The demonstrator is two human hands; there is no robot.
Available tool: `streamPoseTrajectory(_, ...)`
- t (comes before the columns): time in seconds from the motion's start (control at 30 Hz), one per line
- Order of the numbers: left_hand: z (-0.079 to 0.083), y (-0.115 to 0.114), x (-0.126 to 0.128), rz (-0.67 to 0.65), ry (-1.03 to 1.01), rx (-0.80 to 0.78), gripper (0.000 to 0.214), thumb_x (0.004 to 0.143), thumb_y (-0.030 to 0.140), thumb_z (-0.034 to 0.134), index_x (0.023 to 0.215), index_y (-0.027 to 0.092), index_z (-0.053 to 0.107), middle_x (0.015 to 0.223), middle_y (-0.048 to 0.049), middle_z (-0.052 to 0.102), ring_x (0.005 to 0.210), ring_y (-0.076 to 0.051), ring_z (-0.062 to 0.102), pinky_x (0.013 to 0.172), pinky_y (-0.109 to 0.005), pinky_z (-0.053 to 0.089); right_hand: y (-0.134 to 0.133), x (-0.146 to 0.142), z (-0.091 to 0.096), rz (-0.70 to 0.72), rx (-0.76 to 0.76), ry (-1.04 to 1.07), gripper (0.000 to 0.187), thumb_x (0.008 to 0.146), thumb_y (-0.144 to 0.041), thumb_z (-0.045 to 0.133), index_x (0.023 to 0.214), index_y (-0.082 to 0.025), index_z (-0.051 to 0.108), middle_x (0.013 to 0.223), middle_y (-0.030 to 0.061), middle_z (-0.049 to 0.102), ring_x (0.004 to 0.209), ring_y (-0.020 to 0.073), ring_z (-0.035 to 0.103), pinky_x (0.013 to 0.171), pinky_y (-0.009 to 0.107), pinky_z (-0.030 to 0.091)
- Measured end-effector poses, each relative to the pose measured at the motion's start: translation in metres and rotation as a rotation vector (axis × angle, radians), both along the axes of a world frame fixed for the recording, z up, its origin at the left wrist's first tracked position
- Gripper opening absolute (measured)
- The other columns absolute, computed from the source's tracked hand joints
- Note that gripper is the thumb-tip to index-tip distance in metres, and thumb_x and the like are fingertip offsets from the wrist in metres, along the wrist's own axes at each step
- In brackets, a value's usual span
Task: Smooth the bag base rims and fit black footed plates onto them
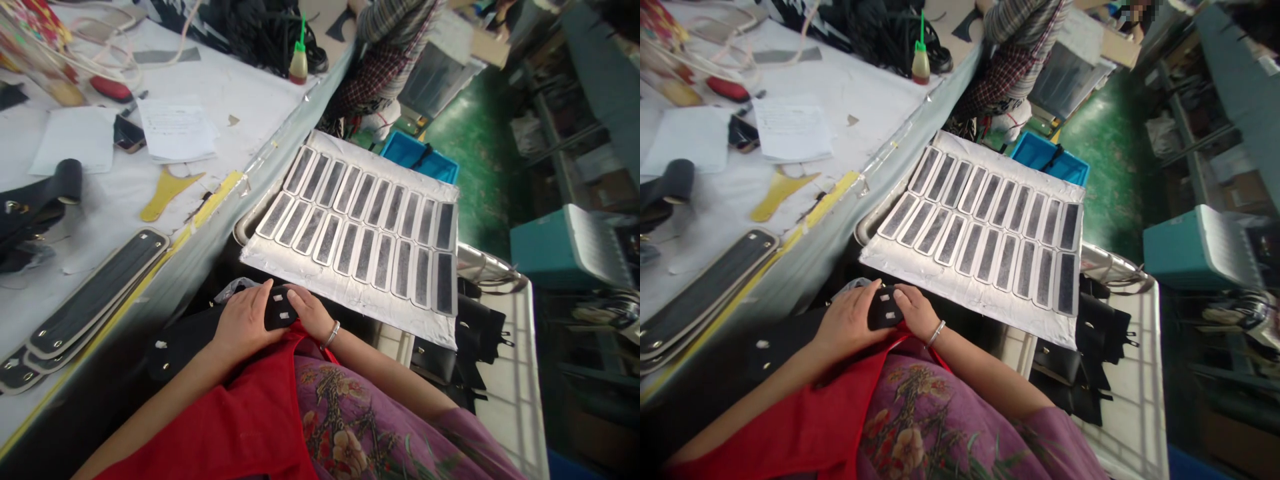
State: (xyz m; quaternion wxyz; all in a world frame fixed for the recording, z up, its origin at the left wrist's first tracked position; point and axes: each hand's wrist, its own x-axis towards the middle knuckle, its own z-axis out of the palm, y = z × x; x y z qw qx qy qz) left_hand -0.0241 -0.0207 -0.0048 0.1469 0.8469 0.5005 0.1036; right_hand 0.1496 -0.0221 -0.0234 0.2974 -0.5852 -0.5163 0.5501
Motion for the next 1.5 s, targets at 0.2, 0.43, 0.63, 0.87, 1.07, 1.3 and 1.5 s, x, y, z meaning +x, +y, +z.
streamPoseTrajectory(0.2, 0.001, 0.003, -0.001, 0.020, -0.055, -0.051, 0.071, 0.068, 0.065, 0.054, 0.114, 0.011, 0.049, 0.106, -0.0165, 0.060, 0.097, -0.032, 0.056, 0.087, -0.043, 0.041, 0.006, -0.011, 0.005, 0.067, 0.048, -0.137, 0.033, 0.091, -0.032, 0.037, 0.114, -0.018, 0.055, 0.113, 0.0063, 0.060, 0.104, 0.0176, 0.056, 0.096, 0.033, 0.041)
streamPoseTrajectory(0.43, 0.001, 0.005, -0.001, -0.001, -0.106, -0.060, 0.075, 0.069, 0.062, 0.057, 0.122, 0.010, 0.045, 0.115, -0.0194, 0.057, 0.106, -0.033, 0.053, 0.092, -0.046, 0.038, 0.007, -0.013, 0.001, 0.088, 0.124, -0.223, 0.030, 0.091, -0.031, 0.035, 0.110, -0.018, 0.054, 0.104, 0.0076, 0.062, 0.095, 0.0181, 0.057, 0.089, 0.035, 0.044)
streamPoseTrajectory(0.63, 0.017, -0.024, -0.085, 0.371, -0.162, -0.005, 0.053, 0.080, 0.053, 0.049, 0.117, 0.014, 0.049, 0.117, -0.0136, 0.056, 0.109, -0.026, 0.051, 0.095, -0.040, 0.039, 0.012, -0.014, 0.018, 0.179, 0.405, -0.564, 0.043, 0.091, -0.040, 0.034, 0.123, -0.014, 0.048, 0.124, 0.0154, 0.053, 0.117, 0.0264, 0.046, 0.100, 0.047, 0.035)
streamPoseTrajectory(0.87, 0.008, -0.070, -0.170, 0.822, -0.301, -0.448, 0.037, 0.077, 0.056, 0.048, 0.066, 0.020, 0.050, 0.056, 0.0041, 0.048, 0.055, -0.013, 0.047, 0.052, -0.024, 0.036, 0.002, -0.079, 0.022, 0.799, 0.813, -0.799, 0.088, 0.076, -0.063, 0.050, 0.138, -0.003, 0.032, 0.143, 0.0223, 0.030, 0.135, 0.0337, 0.020, 0.110, 0.049, 0.013)
streamPoseTrajectory(1.07, 0.003, -0.068, -0.176, 0.781, -0.437, -0.526, 0.037, 0.069, 0.054, 0.057, 0.061, 0.019, 0.049, 0.055, 0.0043, 0.049, 0.053, -0.012, 0.044, 0.050, -0.023, 0.032, 0.001, -0.119, 0.012, 0.904, 0.777, -0.842, 0.105, 0.066, -0.068, 0.058, 0.137, 0.004, 0.030, 0.144, 0.0281, 0.024, 0.134, 0.0392, 0.018, 0.109, 0.051, 0.013)
streamPoseTrajectory(1.3, -0.002, -0.064, -0.188, 0.731, -0.571, -0.586, 0.036, 0.073, 0.050, 0.054, 0.058, 0.019, 0.046, 0.052, 0.0051, 0.046, 0.051, -0.011, 0.040, 0.048, -0.023, 0.028, -0.004, -0.156, 0.011, 0.955, 0.759, -0.853, 0.103, 0.068, -0.065, 0.057, 0.138, 0.005, 0.027, 0.143, 0.0298, 0.022, 0.134, 0.0405, 0.018, 0.109, 0.052, 0.011)
streamPoseTrajectory(1.5, -0.008, -0.066, -0.191, 0.722, -0.698, -0.570, 0.033, 0.074, 0.043, 0.055, 0.056, 0.019, 0.041, 0.053, 0.0050, 0.043, 0.053, -0.010, 0.037, 0.049, -0.022, 0.029, -0.006, -0.182, 0.010, 1.003, 0.735, -0.813, 0.094, 0.072, -0.052, 0.059, 0.140, 0.002, 0.023, 0.145, 0.0268, 0.021, 0.135, 0.0401, 0.015, 0.109, 0.052, 0.011)
